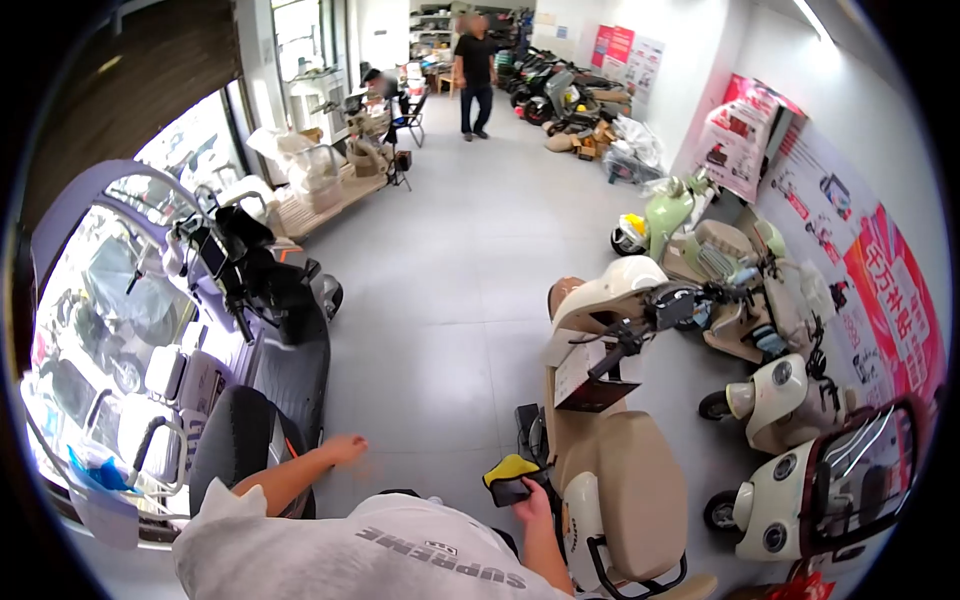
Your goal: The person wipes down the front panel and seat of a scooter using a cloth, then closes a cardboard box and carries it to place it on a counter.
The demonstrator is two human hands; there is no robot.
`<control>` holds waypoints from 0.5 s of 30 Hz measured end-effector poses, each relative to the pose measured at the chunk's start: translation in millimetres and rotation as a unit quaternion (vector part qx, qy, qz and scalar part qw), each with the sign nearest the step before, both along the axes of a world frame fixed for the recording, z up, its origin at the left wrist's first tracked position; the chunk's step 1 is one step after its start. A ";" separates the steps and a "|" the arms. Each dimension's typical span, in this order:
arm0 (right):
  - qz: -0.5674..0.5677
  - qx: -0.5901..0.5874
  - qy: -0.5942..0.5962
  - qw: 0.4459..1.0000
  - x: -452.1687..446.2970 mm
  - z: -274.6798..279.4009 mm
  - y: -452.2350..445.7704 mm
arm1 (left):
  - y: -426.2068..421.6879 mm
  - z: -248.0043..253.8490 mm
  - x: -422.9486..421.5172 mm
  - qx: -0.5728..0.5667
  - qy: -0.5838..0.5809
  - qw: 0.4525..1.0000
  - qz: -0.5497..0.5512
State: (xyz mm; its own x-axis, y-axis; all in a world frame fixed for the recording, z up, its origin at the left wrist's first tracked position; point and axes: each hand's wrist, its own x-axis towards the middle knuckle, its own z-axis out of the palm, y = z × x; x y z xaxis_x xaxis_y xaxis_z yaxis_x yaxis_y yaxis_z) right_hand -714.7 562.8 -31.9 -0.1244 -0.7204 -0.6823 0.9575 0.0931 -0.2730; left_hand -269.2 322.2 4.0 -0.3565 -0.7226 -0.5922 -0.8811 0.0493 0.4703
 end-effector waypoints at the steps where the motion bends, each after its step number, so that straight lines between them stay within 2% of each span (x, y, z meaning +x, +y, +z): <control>1: 0.015 0.001 -0.003 1.000 1.0 14.5 -18.3 | -3.6 10.5 19.5 -0.036 0.020 0.998 0.051; 2: 0.029 0.000 -0.007 1.000 1.3 24.7 -36.3 | -8.2 16.8 33.6 -0.074 0.039 0.991 0.101; 3: 0.054 -0.013 -0.010 0.998 0.0 34.1 -54.2 | -11.0 14.2 43.5 -0.075 0.042 0.991 0.107; 5: 0.087 -0.043 -0.006 0.995 -1.6 45.3 -90.8 | -13.1 7.0 53.7 -0.116 0.121 0.958 0.234; 9: 0.144 -0.075 0.021 0.987 -8.2 74.2 -164.8 | -23.2 -14.7 40.8 -0.106 0.171 0.935 0.293; 11: 0.181 -0.084 0.021 0.980 -11.1 70.9 -204.9 | -34.3 0.2 15.7 -0.101 0.203 0.920 0.319; 12: 0.210 -0.107 0.039 0.971 -8.8 80.5 -225.9 | -44.4 -6.1 5.9 -0.098 0.237 0.903 0.344; 13: 0.238 -0.125 0.036 0.962 -1.6 102.6 -245.8 | -54.3 -7.9 1.7 -0.091 0.207 0.913 0.341; 15: 0.269 -0.159 0.014 0.950 12.6 123.2 -292.2 | -67.1 4.9 -11.9 -0.114 0.275 0.873 0.386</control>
State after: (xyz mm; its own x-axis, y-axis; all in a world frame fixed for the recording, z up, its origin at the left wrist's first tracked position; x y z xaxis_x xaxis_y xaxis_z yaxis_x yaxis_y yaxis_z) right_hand -702.0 270.7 91.3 0.3041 -0.8541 -0.4219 0.7868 0.4749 -0.3943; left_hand -281.2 255.1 8.9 0.1039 -0.9502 -0.2938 -0.3370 -0.3116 0.8885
